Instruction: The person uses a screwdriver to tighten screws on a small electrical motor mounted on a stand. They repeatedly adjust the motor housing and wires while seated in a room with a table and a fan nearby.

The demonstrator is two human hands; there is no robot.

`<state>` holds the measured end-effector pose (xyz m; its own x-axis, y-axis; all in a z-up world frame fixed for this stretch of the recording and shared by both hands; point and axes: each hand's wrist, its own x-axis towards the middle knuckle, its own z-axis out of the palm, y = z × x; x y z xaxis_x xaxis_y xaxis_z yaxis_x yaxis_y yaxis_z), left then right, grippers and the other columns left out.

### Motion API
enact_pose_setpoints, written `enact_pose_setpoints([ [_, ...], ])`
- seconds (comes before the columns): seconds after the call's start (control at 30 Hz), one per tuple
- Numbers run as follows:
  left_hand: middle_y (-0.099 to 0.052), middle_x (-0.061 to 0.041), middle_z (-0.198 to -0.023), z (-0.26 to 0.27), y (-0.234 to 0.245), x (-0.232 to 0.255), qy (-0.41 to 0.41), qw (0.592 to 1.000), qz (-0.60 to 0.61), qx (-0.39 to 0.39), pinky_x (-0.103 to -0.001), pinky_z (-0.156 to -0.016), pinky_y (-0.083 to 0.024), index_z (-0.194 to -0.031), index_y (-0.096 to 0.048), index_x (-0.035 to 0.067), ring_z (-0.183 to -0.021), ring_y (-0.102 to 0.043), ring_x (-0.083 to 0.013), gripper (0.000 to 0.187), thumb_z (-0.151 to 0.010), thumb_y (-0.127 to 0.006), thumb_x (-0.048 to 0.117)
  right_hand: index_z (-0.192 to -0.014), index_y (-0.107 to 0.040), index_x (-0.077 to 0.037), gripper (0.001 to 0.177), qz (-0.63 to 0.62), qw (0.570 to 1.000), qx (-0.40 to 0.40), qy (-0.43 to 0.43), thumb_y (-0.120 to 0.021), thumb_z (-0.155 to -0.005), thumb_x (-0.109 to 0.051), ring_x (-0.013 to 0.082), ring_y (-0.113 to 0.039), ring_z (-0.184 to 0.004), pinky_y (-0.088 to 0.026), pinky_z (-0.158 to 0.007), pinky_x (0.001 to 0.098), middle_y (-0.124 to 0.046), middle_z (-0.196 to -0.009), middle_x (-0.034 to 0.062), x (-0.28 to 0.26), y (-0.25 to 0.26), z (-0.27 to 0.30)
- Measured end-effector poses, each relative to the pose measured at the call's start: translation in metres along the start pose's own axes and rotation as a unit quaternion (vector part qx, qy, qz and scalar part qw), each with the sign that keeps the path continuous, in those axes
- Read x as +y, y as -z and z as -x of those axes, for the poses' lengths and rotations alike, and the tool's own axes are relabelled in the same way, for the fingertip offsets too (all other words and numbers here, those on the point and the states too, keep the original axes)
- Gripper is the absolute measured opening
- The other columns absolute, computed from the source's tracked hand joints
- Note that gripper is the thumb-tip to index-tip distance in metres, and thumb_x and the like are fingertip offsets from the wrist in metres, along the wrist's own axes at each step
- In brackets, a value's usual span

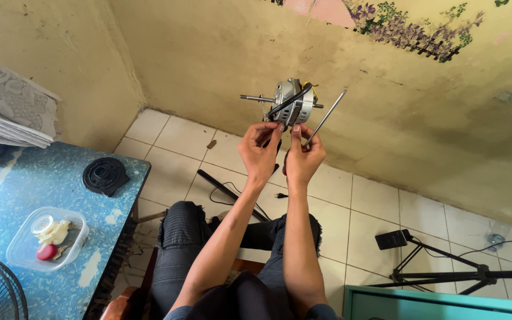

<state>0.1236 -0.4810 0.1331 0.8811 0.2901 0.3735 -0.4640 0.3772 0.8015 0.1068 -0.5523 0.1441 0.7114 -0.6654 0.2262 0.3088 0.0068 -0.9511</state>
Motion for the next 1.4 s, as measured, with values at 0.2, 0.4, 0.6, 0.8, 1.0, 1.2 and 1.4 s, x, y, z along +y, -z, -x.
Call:
enact_pose_setpoints([
  [0.2,-0.075,-0.006,-0.094,0.0,0.0,-0.002,0.008,1.0,0.006,0.004,-0.022,-0.078,-0.057,-0.102,-0.068,-0.003,-0.086,-0.07,-0.0071,0.012,-0.093,-0.076,0.001,-0.102,-0.067,0.002,0.02,-0.034,0.998,-0.035,0.037,-0.07,-0.098,-0.017,0.0019,-0.043,-0.043,-0.028,-0.038,0.0235,-0.07,-0.086,0.0032,0.008,0.001,-0.005],
  [0.4,-0.074,-0.005,-0.095,0.001,0.003,-0.001,0.012,1.0,0.025,-0.004,-0.021,-0.076,-0.056,-0.104,-0.068,-0.003,-0.086,-0.067,-0.0066,0.012,-0.095,-0.076,0.002,-0.106,-0.066,0.001,0.021,0.033,0.991,-0.03,0.129,-0.068,-0.104,-0.02,-0.0008,-0.042,-0.058,-0.033,-0.047,0.0199,-0.066,-0.091,0.0004,0.019,0.002,-0.002],
  [0.6,-0.076,-0.007,-0.096,-0.001,0.006,-0.001,-0.005,1.0,-0.001,-0.015,-0.022,-0.078,-0.057,-0.106,-0.067,-0.003,-0.087,-0.07,-0.0081,0.014,-0.095,-0.075,0.0,-0.106,-0.069,0.0,0.023,0.035,0.99,-0.041,0.13,-0.067,-0.103,-0.023,-0.0009,-0.044,-0.057,-0.033,-0.047,0.0184,-0.07,-0.09,0.0002,0.008,0.003,0.005],
  [0.8,-0.077,-0.009,-0.097,0.0,0.007,0.002,0.004,1.0,0.006,-0.003,-0.025,-0.08,-0.06,-0.106,-0.068,-0.003,-0.089,-0.074,-0.0105,0.012,-0.095,-0.073,0.0,-0.104,-0.068,0.0,0.026,0.053,0.987,-0.028,0.147,-0.077,-0.098,-0.023,0.0002,-0.052,-0.061,-0.042,-0.052,0.0175,-0.07,-0.088,0.0014,0.002,-0.003,0.009],
  [1.0,-0.077,-0.01,-0.097,0.0,0.004,0.0,0.009,0.999,0.028,0.016,-0.025,-0.08,-0.06,-0.103,-0.068,-0.004,-0.088,-0.074,-0.0112,0.012,-0.094,-0.075,-0.001,-0.104,-0.068,0.002,0.028,0.115,0.967,-0.012,0.226,-0.078,-0.097,-0.024,0.0045,-0.057,-0.062,-0.046,-0.053,0.0194,-0.07,-0.092,0.0041,0.001,-0.005,0.01],
  [1.2,-0.077,-0.009,-0.096,-0.001,0.005,-0.005,0.0,1.0,0.017,0.003,-0.024,-0.078,-0.059,-0.104,-0.068,-0.003,-0.087,-0.073,-0.0097,0.012,-0.094,-0.075,-0.001,-0.106,-0.067,0.001,0.027,0.13,0.952,-0.019,0.278,-0.079,-0.098,-0.022,0.0072,-0.064,-0.069,-0.052,-0.055,0.0216,-0.07,-0.097,0.0064,0.002,-0.004,0.01],
  [1.4,-0.076,-0.009,-0.097,0.001,0.006,-0.002,0.006,1.0,0.018,-0.005,-0.025,-0.078,-0.06,-0.105,-0.068,-0.005,-0.086,-0.071,-0.0104,0.012,-0.095,-0.073,0.0,-0.104,-0.069,0.0,0.017,0.119,0.962,-0.016,0.246,-0.076,-0.099,-0.014,0.005,-0.058,-0.063,-0.046,-0.053,0.0213,-0.071,-0.094,0.0047,0.005,0.0,0.008],
])
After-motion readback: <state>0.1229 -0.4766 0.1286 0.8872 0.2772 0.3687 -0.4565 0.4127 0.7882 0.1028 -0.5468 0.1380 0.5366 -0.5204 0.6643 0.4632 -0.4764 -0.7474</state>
